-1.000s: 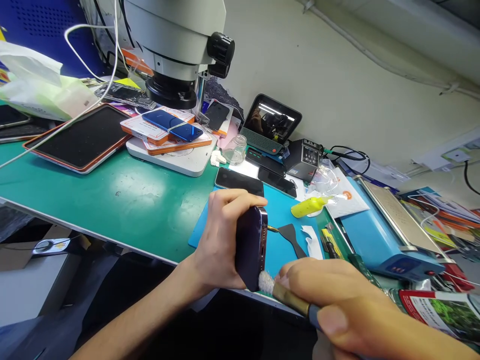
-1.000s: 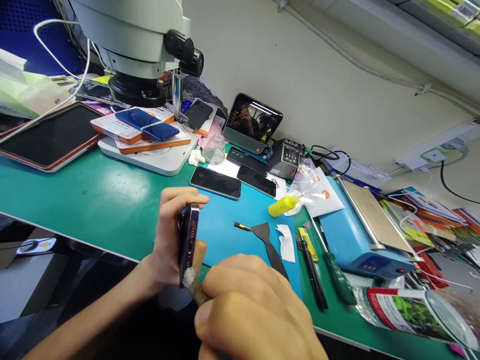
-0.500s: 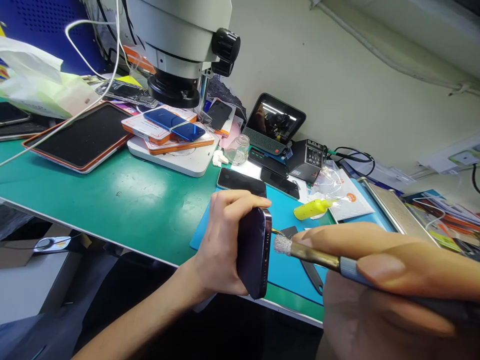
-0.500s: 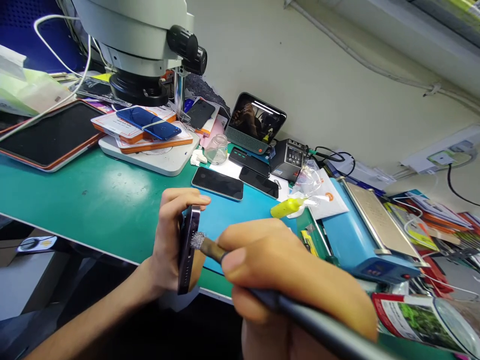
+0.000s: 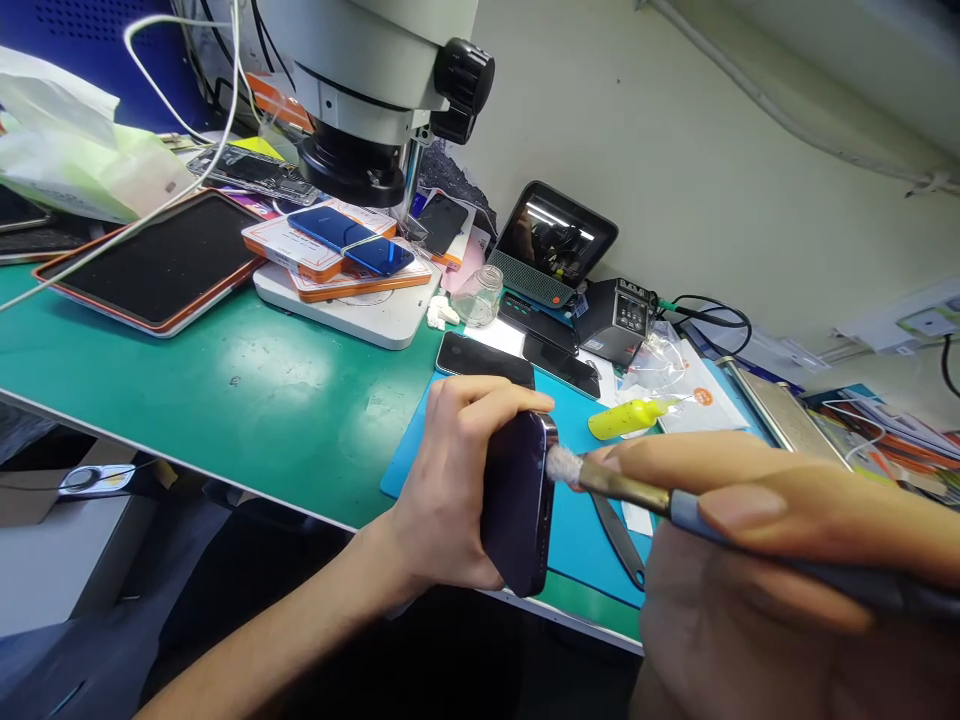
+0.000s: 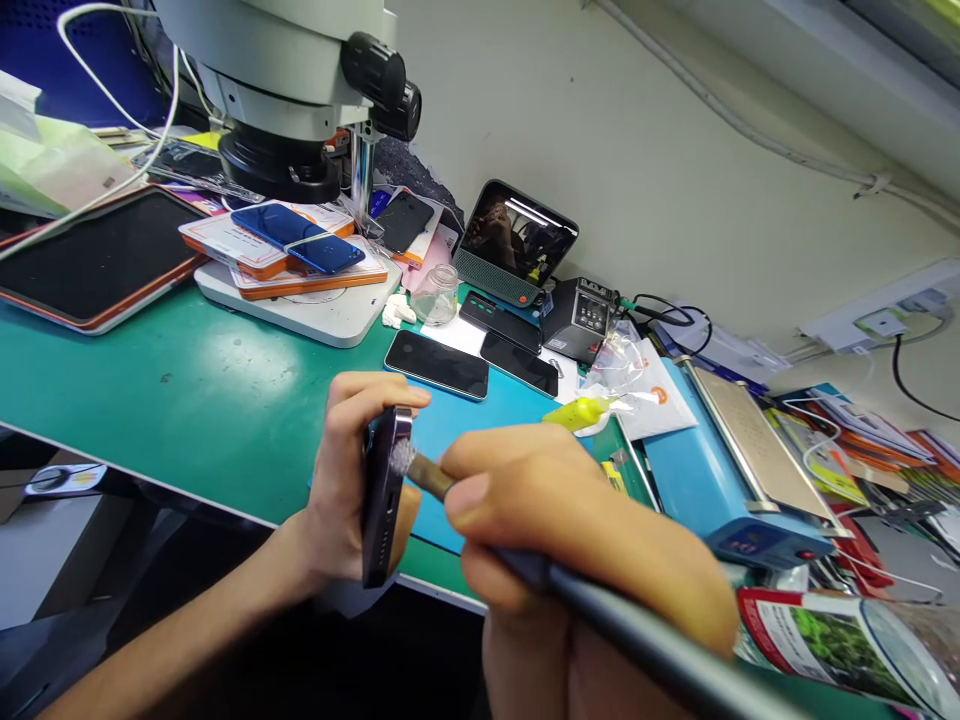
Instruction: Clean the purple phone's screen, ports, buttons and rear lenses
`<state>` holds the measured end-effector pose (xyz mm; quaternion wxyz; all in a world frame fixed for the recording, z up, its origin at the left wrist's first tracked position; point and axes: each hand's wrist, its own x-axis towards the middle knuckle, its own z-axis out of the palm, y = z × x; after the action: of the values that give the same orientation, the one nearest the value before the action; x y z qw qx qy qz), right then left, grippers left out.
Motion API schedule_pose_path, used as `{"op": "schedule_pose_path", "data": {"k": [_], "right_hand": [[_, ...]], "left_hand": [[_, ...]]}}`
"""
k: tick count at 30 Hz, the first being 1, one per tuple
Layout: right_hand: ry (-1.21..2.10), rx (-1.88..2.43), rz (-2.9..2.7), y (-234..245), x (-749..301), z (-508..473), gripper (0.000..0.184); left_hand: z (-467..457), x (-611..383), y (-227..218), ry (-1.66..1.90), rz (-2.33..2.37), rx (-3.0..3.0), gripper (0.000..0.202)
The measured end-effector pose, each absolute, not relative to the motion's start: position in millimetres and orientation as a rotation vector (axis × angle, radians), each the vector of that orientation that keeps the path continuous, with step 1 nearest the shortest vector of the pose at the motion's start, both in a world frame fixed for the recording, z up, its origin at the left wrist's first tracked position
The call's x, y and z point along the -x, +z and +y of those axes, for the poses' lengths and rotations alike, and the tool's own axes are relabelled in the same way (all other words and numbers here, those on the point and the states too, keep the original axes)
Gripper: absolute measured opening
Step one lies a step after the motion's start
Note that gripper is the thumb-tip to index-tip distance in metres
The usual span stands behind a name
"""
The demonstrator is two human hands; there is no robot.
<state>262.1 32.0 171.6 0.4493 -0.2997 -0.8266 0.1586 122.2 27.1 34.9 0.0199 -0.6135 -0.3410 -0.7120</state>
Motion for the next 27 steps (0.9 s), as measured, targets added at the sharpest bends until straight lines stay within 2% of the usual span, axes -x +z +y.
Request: {"op": "schedule_pose_path", "data": {"k": [7,15,18,22,27], "right_hand": [[0.383,0.732,-2.017,176.7,-256.0,42.8,0.031],[0.374,0.716,-1.967,164.7,-272.3,51.2,0.033],[0.317,0.698,-1.894,155.9,-277.6,54.9,0.032],[0.186,0.632,-1.596,137.3,-278.8,62.3,0.024],[0.289,0.753,-1.471,96.7,-308.8,76.6,0.009]], "left_hand": [[27.0,-121.9,33.6,-2.217,-1.053,1.914,0.075],[27.2,-120.3,32.8,-2.227,-1.072,1.916,0.072],[27.0,-120.2,30.6,-2.232,-1.095,1.881,0.064],[26.9,-117.5,29.7,-2.257,-1.088,1.824,0.054],[26.3,-113.7,32.9,-2.318,-1.105,1.724,0.053]]}}
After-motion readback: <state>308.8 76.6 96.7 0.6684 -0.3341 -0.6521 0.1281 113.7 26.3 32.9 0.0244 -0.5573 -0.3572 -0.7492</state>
